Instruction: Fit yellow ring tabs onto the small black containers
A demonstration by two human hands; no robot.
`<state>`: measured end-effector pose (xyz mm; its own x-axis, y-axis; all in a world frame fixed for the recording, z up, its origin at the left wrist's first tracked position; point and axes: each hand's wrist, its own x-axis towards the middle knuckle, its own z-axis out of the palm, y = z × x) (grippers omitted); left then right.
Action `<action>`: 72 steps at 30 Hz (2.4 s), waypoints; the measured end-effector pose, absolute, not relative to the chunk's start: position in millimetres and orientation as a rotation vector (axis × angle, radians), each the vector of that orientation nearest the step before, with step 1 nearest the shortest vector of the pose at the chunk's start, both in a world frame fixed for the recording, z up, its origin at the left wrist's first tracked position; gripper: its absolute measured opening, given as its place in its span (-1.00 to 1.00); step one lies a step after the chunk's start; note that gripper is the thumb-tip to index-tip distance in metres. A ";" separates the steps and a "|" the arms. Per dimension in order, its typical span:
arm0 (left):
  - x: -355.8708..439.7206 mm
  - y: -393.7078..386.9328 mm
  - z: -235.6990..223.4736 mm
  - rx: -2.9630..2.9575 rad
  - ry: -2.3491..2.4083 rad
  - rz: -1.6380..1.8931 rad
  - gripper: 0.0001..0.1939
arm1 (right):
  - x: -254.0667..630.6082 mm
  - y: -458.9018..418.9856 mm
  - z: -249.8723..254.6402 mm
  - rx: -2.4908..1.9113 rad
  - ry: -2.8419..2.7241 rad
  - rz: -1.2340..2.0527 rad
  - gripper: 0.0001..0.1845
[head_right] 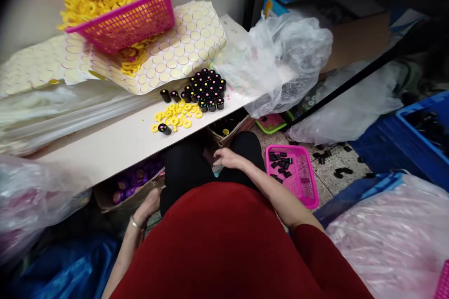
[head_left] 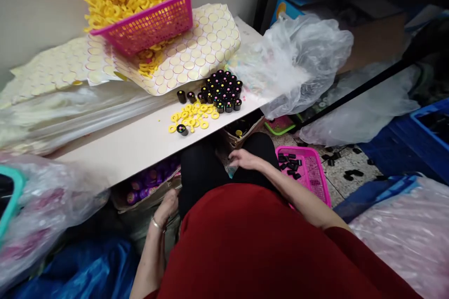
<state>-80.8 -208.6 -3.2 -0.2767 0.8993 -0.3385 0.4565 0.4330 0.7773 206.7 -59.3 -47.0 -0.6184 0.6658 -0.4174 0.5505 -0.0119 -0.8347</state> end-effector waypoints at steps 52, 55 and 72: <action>-53.9 -36.0 28.4 0.740 1.622 1.527 -0.73 | 70.3 8.8 49.7 -0.970 -2.381 0.924 -0.88; -53.8 -35.7 25.7 0.843 1.694 1.487 -0.76 | 70.6 5.7 44.0 -0.969 -2.119 1.125 -0.86; -40.1 -36.5 12.5 0.735 1.783 1.555 -0.71 | 45.7 -9.7 28.2 -1.184 -1.217 1.517 -0.74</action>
